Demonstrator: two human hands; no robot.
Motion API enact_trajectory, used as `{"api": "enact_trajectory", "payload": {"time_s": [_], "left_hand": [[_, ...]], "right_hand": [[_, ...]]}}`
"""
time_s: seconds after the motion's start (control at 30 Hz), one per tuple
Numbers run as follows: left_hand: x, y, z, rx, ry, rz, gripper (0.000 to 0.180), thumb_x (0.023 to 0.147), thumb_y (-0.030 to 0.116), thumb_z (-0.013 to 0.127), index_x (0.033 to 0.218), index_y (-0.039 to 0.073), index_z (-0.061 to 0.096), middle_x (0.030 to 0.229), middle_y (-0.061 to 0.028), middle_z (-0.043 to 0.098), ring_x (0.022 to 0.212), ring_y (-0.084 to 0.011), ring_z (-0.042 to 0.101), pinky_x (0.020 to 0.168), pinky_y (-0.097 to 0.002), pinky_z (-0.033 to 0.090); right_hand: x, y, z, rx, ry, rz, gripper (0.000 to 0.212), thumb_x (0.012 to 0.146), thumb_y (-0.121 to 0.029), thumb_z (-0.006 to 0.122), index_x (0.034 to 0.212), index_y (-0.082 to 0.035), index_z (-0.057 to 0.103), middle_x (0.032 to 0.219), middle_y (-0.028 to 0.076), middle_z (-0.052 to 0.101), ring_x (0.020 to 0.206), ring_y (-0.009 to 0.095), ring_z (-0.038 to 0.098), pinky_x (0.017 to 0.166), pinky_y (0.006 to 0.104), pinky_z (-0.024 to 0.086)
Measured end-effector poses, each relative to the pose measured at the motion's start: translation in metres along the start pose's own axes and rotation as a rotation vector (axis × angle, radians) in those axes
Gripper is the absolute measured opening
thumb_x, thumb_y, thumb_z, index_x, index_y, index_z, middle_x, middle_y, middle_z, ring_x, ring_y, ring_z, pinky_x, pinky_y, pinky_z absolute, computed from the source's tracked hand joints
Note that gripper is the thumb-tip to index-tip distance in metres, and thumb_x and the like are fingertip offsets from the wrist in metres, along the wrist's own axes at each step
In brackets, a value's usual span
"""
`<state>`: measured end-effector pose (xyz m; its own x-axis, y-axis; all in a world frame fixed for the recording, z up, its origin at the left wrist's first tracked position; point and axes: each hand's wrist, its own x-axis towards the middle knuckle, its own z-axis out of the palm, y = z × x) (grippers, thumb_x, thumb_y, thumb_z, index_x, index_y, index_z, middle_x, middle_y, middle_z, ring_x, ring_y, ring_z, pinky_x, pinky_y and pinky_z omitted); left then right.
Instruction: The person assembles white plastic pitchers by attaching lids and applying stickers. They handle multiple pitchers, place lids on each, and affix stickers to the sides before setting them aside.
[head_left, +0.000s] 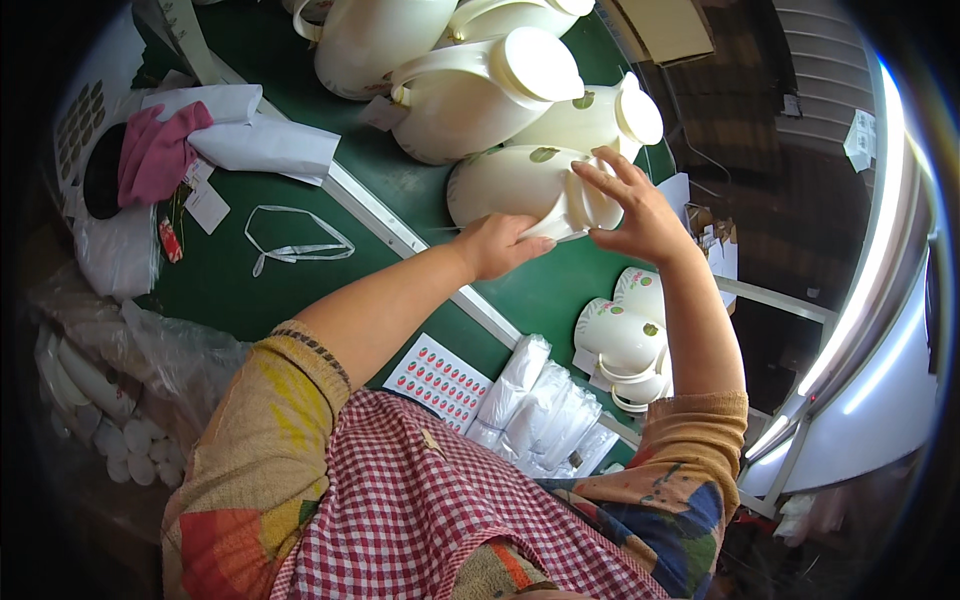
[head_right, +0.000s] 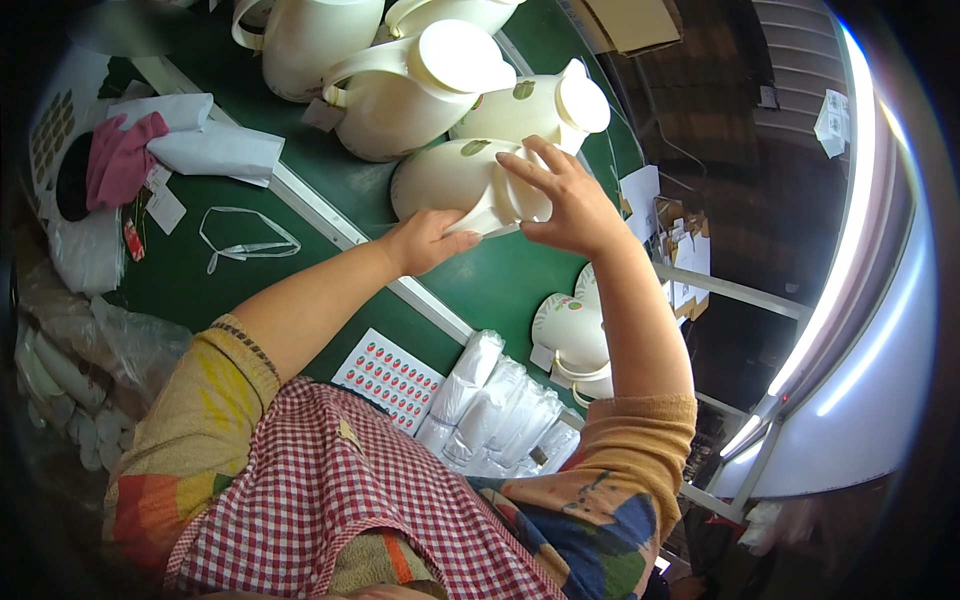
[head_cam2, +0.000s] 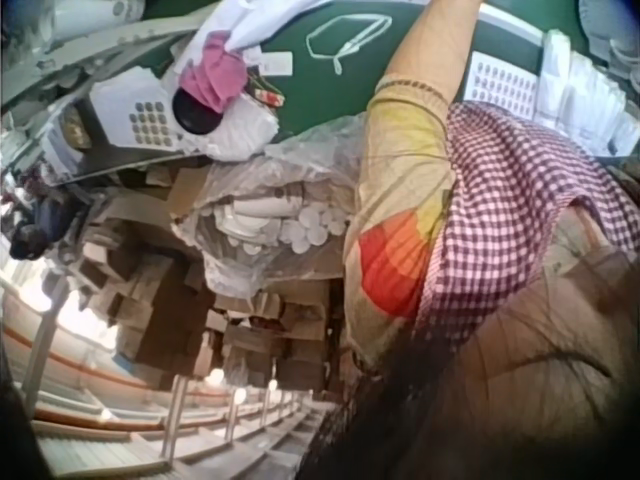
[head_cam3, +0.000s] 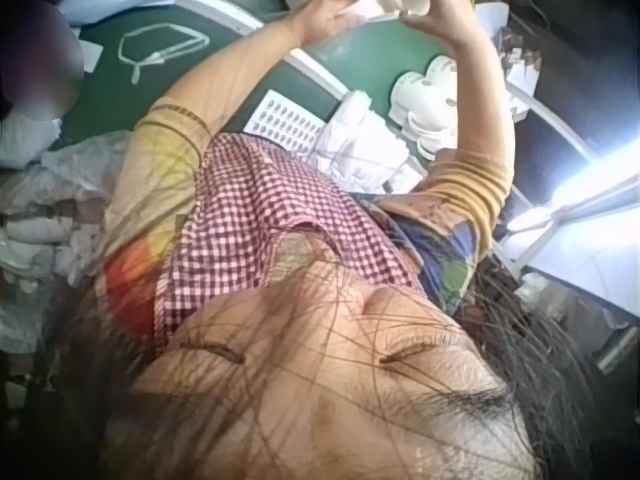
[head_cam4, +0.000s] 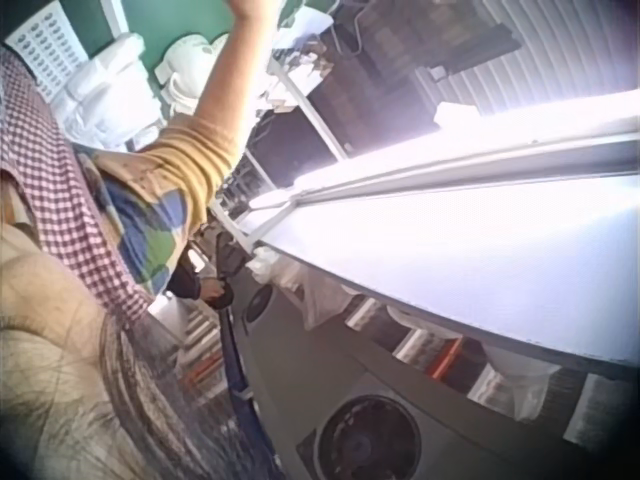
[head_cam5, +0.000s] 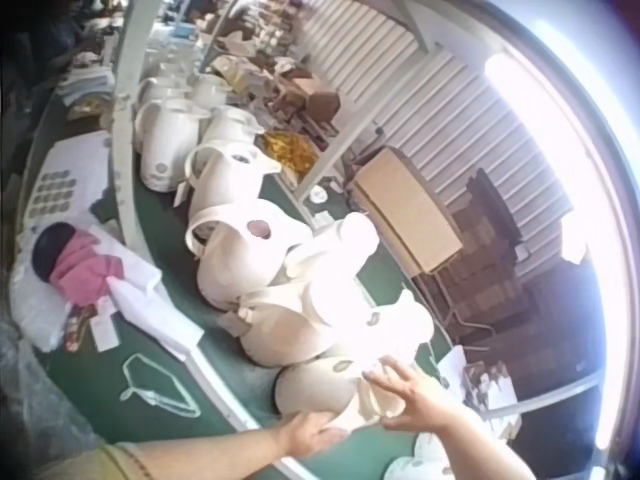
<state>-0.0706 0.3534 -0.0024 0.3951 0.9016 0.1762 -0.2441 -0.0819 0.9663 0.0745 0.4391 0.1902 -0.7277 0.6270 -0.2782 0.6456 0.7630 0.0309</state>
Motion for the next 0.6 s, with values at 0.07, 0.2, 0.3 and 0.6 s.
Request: {"api": "enact_trajectory", "payload": {"time_s": [0.07, 0.2, 0.3, 0.6], "left_hand": [[0.0, 0.002, 0.001, 0.01, -0.017, -0.037, 0.04, 0.094, 0.033, 0.055, 0.116, 0.0, 0.061, 0.095, -0.0132, 0.067, 0.085, -0.0172, 0.061, 0.08, -0.0328, 0.048], [0.0, -0.005, 0.004, -0.004, 0.041, 0.002, 0.043, 0.091, 0.039, 0.055, 0.116, 0.005, 0.062, 0.101, -0.0185, 0.067, 0.093, -0.0349, 0.064, 0.084, -0.0393, 0.048], [0.003, 0.0, 0.009, -0.007, 0.03, 0.072, 0.039, 0.093, 0.033, 0.057, 0.114, 0.0, 0.061, 0.091, -0.0121, 0.068, 0.083, -0.0165, 0.06, 0.08, -0.033, 0.048], [-0.002, 0.005, 0.006, -0.027, 0.054, 0.013, 0.04, 0.093, 0.034, 0.057, 0.113, 0.0, 0.062, 0.087, -0.0118, 0.067, 0.08, -0.0166, 0.06, 0.077, -0.0328, 0.048]], "right_hand": [[-0.002, -0.001, -0.003, 0.086, -0.044, 0.172, 0.08, 0.066, -0.041, 0.079, 0.136, -0.016, 0.05, 0.127, 0.019, 0.053, 0.097, 0.035, 0.063, 0.084, 0.0428, 0.052], [0.011, -0.01, -0.003, -0.181, -0.154, 0.483, 0.084, 0.08, -0.067, 0.056, 0.136, -0.005, 0.047, 0.101, 0.022, 0.065, 0.095, 0.035, 0.065, 0.083, 0.0435, 0.05], [-0.013, 0.013, 0.01, -0.054, 0.328, 0.131, 0.074, 0.088, -0.061, 0.051, 0.135, -0.004, 0.048, 0.095, 0.023, 0.067, 0.095, 0.038, 0.064, 0.088, 0.0445, 0.047], [-0.024, -0.001, -0.005, 0.1, -0.144, 0.707, 0.066, 0.09, -0.052, 0.051, 0.141, -0.01, 0.042, 0.128, 0.023, 0.055, 0.119, 0.037, 0.052, 0.107, 0.0483, 0.031]]}}
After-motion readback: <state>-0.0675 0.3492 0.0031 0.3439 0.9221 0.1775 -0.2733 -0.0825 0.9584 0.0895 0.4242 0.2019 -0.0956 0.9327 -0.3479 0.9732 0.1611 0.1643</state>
